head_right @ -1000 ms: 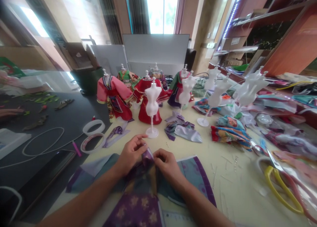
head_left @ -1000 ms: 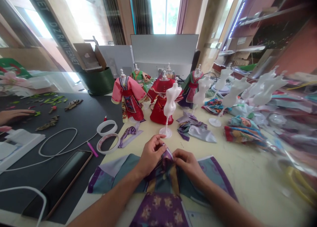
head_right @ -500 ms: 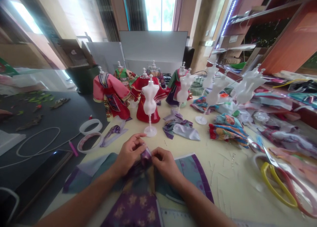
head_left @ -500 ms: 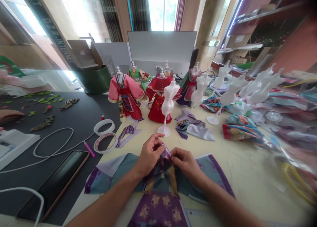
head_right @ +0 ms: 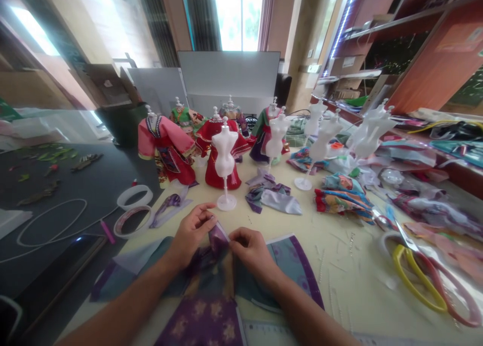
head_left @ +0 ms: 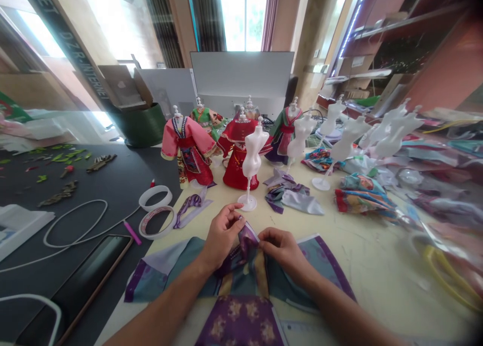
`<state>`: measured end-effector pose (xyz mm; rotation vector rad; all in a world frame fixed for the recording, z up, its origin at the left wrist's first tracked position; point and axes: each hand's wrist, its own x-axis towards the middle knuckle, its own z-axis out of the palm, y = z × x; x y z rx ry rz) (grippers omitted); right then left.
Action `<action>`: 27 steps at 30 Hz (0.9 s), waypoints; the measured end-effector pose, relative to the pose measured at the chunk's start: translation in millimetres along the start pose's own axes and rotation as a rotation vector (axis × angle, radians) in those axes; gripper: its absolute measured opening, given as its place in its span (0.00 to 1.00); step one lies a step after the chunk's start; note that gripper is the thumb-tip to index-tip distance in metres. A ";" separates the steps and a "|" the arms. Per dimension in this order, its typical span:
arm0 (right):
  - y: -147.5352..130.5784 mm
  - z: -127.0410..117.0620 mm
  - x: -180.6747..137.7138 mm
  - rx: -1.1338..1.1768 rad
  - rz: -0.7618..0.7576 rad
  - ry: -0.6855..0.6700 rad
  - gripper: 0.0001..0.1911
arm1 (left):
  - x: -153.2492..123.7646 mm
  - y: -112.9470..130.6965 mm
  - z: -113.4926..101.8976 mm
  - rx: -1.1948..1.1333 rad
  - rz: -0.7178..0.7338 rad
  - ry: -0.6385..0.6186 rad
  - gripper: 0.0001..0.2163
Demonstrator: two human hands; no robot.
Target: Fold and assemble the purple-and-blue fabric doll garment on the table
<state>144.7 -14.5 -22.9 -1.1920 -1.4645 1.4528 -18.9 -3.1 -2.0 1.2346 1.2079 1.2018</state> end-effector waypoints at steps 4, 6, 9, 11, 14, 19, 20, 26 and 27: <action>0.0 0.4 -0.5 0.004 -0.001 0.009 0.05 | 0.2 -1.1 -0.2 -0.002 0.000 0.005 0.14; 0.4 0.7 -0.7 0.000 -0.009 0.008 0.05 | -0.3 -1.0 -0.1 0.000 -0.001 0.004 0.14; 1.9 1.3 -0.7 -0.009 -0.022 0.002 0.06 | -0.6 -0.7 0.1 0.003 -0.003 0.001 0.14; 3.0 1.6 -0.3 -0.010 -0.025 -0.001 0.05 | -0.4 -0.6 0.2 0.005 -0.004 0.000 0.14; 3.8 1.7 0.1 -0.013 -0.024 -0.001 0.05 | 0.1 -0.7 0.0 0.007 -0.006 -0.002 0.14; 0.7 0.9 -1.4 -0.017 -0.015 0.000 0.06 | -0.3 0.5 -0.1 0.011 -0.006 0.001 0.15; -0.2 0.8 -1.9 -0.017 -0.013 -0.002 0.06 | -0.4 0.8 0.0 0.011 -0.006 0.001 0.15; -0.7 2.0 -1.8 -0.029 -0.025 0.012 0.06 | -1.0 2.0 0.6 0.011 -0.011 0.002 0.15; -0.1 2.3 -1.4 -0.032 -0.028 0.011 0.06 | -1.0 1.9 0.7 0.011 -0.011 0.001 0.16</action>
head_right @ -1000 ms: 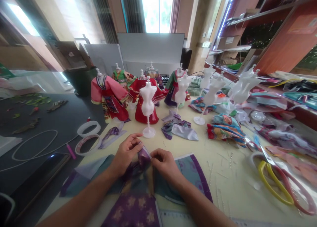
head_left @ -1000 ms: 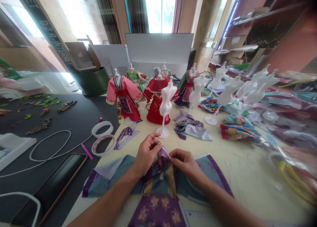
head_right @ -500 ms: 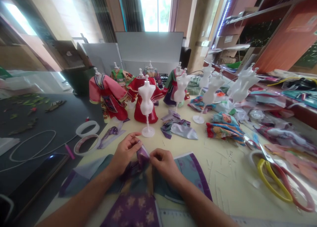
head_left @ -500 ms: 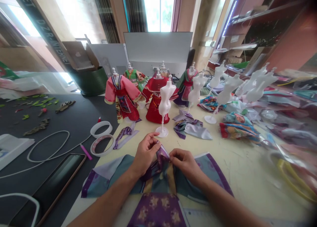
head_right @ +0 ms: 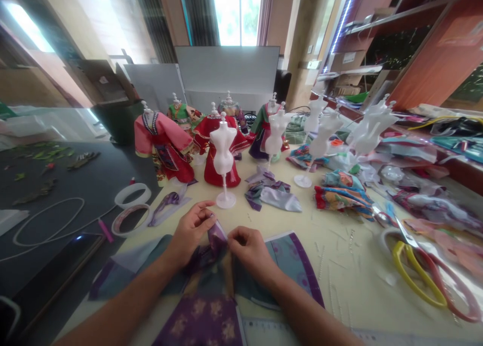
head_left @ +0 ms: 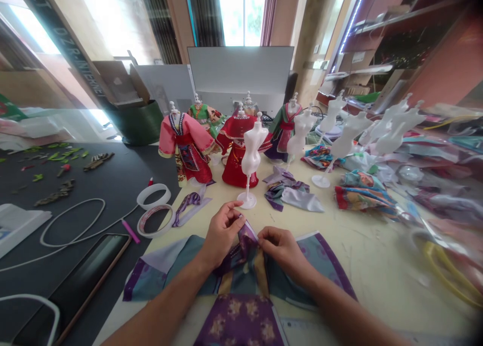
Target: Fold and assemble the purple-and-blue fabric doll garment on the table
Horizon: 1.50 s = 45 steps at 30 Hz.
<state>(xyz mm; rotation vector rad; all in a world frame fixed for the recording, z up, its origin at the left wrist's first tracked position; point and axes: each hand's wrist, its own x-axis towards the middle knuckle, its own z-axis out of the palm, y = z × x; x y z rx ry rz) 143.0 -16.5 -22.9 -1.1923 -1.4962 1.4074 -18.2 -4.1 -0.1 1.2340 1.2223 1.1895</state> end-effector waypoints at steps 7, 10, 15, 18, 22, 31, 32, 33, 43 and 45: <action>1.3 -0.7 0.8 0.001 0.005 -0.009 0.05 | 0.8 -0.9 -0.8 0.004 0.004 -0.008 0.15; 0.1 -1.0 -0.1 -0.001 0.017 -0.010 0.06 | 0.7 -0.3 -0.9 0.004 0.001 -0.005 0.15; -0.7 0.7 -0.8 -0.004 0.006 -0.005 0.07 | -0.2 0.6 0.3 -0.002 -0.003 -0.005 0.16; 0.2 0.6 -0.2 0.009 -0.008 -0.015 0.06 | -0.3 -0.1 0.7 -0.005 -0.003 -0.009 0.16; 0.5 -0.8 0.4 0.010 0.001 -0.015 0.05 | 0.3 -1.8 0.0 -0.006 0.001 -0.017 0.16; -1.1 0.6 -0.5 0.009 0.001 -0.008 0.08 | -0.7 -0.8 -0.5 0.004 0.007 -0.034 0.15; -0.8 0.8 -0.2 0.008 -0.002 -0.005 0.08 | -1.0 -0.9 -0.4 0.005 0.009 -0.034 0.15; -0.3 1.1 0.2 0.008 -0.005 -0.001 0.07 | -1.2 -1.0 -0.4 0.006 0.012 -0.034 0.15; 1.0 -0.2 -1.8 0.026 0.019 -0.034 0.05 | 1.8 -5.2 -2.7 0.045 0.025 0.027 0.14; 1.3 -0.3 -1.4 0.020 0.012 -0.015 0.05 | 3.3 -7.0 -2.9 0.059 0.034 0.045 0.14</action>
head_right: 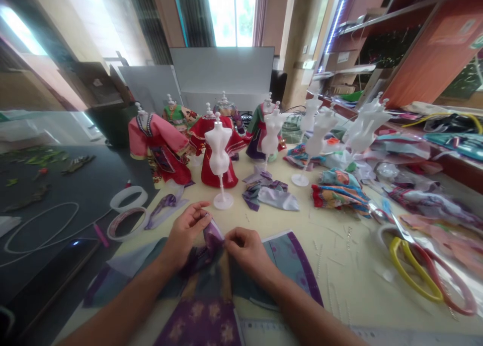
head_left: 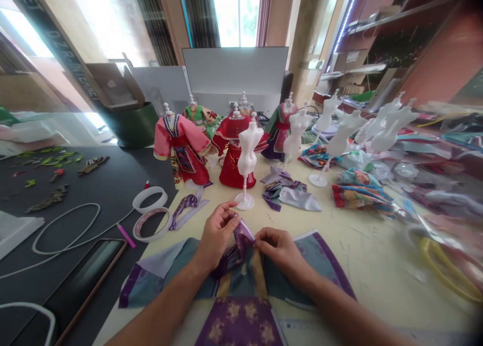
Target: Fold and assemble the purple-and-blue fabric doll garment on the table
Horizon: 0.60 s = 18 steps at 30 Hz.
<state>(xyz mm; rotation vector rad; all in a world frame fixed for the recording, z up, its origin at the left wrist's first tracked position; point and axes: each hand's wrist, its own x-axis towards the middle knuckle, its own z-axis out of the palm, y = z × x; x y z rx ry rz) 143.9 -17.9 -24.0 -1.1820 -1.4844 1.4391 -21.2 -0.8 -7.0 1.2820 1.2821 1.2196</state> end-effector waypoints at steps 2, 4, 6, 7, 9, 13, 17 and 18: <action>1.0 0.0 1.0 0.000 -0.010 0.016 0.05 | 0.8 -1.1 -0.2 0.024 0.018 0.031 0.13; 1.9 0.2 2.0 0.006 -0.017 0.029 0.06 | 0.3 -0.9 -1.1 0.048 0.041 0.096 0.13; 1.5 0.3 2.2 0.011 -0.021 0.046 0.06 | -2.3 0.8 -2.4 0.125 0.139 0.192 0.12; 0.9 0.4 2.0 0.013 -0.023 0.056 0.06 | -4.3 2.2 -2.9 0.208 0.246 0.228 0.10; -1.1 0.4 0.8 0.016 -0.031 0.073 0.06 | -9.3 5.4 -2.9 0.430 0.536 0.231 0.06; -4.2 -0.2 -1.5 0.012 -0.065 0.093 0.06 | -18.4 11.3 2.1 0.752 0.858 0.033 0.03; -4.4 -0.6 -2.0 -0.048 -0.099 0.121 0.07 | -21.3 13.3 6.8 0.861 0.847 -0.054 0.04; -4.4 -0.4 -2.1 -0.071 -0.114 0.131 0.07 | -21.4 13.1 7.2 0.869 0.849 -0.060 0.05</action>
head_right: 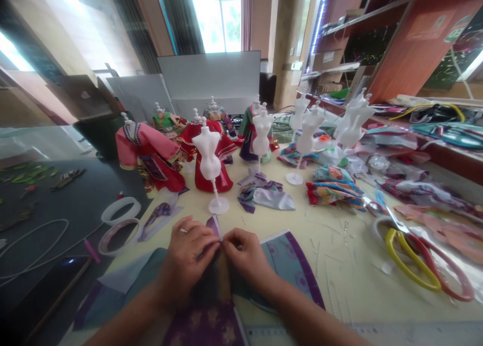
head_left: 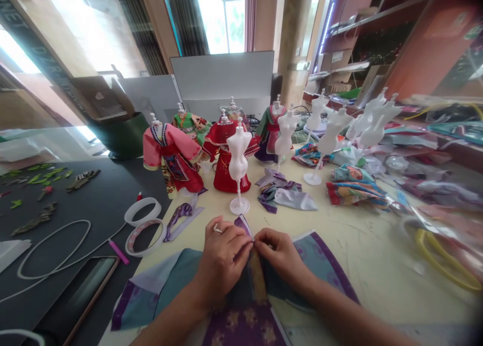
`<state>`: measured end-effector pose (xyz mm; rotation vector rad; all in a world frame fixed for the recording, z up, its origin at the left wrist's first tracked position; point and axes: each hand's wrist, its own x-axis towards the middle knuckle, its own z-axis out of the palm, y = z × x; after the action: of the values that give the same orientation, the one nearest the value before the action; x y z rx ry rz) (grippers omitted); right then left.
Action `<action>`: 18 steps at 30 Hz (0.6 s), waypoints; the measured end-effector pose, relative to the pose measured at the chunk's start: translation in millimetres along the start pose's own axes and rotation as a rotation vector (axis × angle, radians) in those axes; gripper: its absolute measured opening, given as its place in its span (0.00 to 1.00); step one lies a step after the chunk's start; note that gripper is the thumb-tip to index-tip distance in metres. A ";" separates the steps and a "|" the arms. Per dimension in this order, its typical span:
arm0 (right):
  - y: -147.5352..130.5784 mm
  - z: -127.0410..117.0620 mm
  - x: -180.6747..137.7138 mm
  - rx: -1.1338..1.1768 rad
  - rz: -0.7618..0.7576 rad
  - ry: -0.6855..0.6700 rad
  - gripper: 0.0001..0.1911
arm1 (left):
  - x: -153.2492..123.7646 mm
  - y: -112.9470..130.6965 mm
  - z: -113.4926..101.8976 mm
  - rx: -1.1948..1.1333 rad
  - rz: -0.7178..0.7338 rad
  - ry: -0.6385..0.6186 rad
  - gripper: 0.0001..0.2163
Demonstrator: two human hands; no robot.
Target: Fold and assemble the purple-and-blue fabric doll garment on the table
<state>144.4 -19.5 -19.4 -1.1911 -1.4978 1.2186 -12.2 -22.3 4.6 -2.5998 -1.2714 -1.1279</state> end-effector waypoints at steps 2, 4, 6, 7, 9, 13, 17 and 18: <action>-0.7 0.7 -0.6 -0.046 -0.037 0.020 0.07 | -0.6 0.0 0.4 0.004 0.012 -0.001 0.05; -1.8 1.6 -1.6 -0.080 -0.076 0.035 0.07 | -1.6 -0.1 0.7 0.009 0.020 0.004 0.05; -2.7 2.5 -2.8 -0.109 -0.109 0.052 0.07 | -2.5 -0.1 1.2 0.019 0.022 0.010 0.05; -2.9 2.9 -3.4 -0.126 -0.126 0.060 0.07 | -2.7 0.0 1.6 0.026 0.021 0.012 0.05; -2.3 3.7 -4.3 -0.169 -0.157 0.073 0.07 | -2.7 -0.1 2.9 0.041 0.020 0.016 0.05; 1.3 5.2 -5.4 -0.252 -0.222 0.085 0.06 | -2.6 0.1 5.1 0.064 0.023 0.003 0.06; 3.8 6.1 -6.0 -0.292 -0.244 0.088 0.06 | -4.5 1.6 4.6 0.077 0.024 -0.005 0.06; 4.1 6.1 -6.1 -0.295 -0.242 0.088 0.07 | -4.9 1.9 4.5 0.075 0.020 -0.008 0.06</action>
<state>140.3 -26.3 -24.7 -1.1934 -1.7395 0.7941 -10.2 -25.4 -1.2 -2.5597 -1.2607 -1.0469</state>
